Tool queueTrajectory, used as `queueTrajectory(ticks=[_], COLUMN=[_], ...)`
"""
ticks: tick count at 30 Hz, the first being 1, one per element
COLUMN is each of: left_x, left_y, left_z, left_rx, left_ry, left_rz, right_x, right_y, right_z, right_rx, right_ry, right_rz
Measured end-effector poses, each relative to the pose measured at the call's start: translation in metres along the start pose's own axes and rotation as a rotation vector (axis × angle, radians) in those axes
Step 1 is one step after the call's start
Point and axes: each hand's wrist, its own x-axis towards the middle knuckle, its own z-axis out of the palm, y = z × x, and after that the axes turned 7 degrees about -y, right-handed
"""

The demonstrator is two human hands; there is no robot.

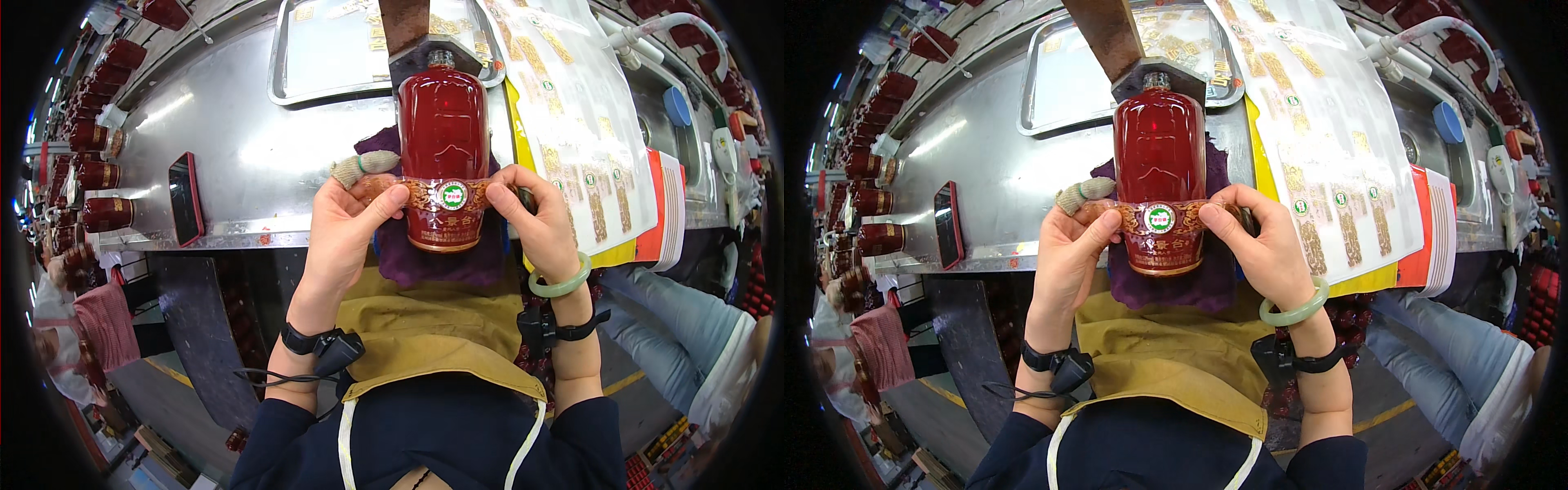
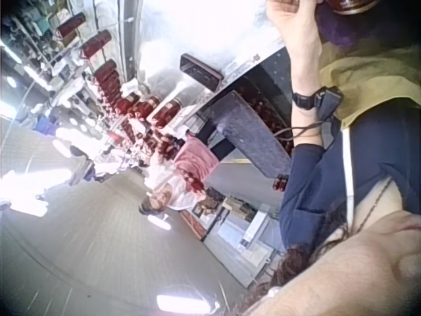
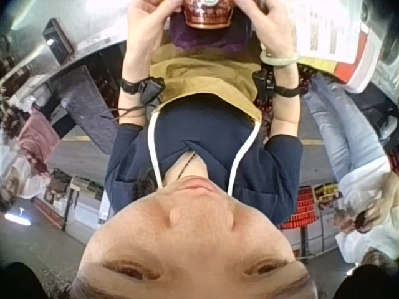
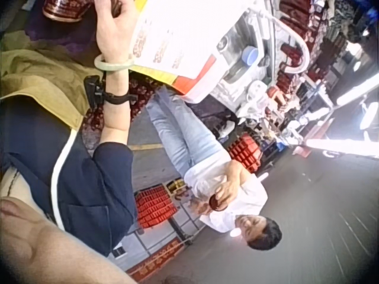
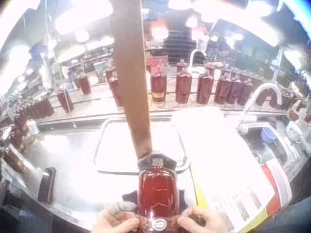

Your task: Manually applying decorative and informational labels to liquor bottles on a production line.

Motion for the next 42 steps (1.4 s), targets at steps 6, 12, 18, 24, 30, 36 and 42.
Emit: queueTrajectory(ticks=[6, 12, 18, 24, 30, 36, 42], left_x=[0.0001, 0.0007, 0.0007, 0.0004, 0.0004, -0.0002, 0.0001], left_y=[0.0, -0.0026, -0.0027, -0.003, -0.0043, -0.004, -0.0021], left_z=[0.0011, -0.0006, 0.0014, 0.0021, 0.0017, 0.0015, 0.0018], left_rx=[0.017, -0.014, 0.021, 0.003, -0.009, -0.013, -0.011], left_ry=[0.011, -0.019, -0.013, 0.002, -0.005, -0.005, -0.005], left_rz=[0.002, 0.029, 0.018, 0.031, 0.035, 0.045, 0.048], right_x=[-0.0001, 0.0003, 0.0013, 0.0009, 0.0014, 0.0016, 0.0021], right_y=[-0.0035, 0.0018, 0.0049, 0.0041, 0.0051, 0.0044, 0.002], right_z=[-0.0018, -0.0014, -0.0017, -0.0016, -0.0006, -0.0008, 0.0013], right_rx=[-0.013, -0.015, -0.023, -0.046, -0.065, -0.059, -0.041], right_ry=[-0.01, 0.001, 0.011, 0.008, 0.021, 0.013, 0.018], right_rz=[0.038, 0.008, -0.022, -0.02, -0.022, -0.012, -0.007])
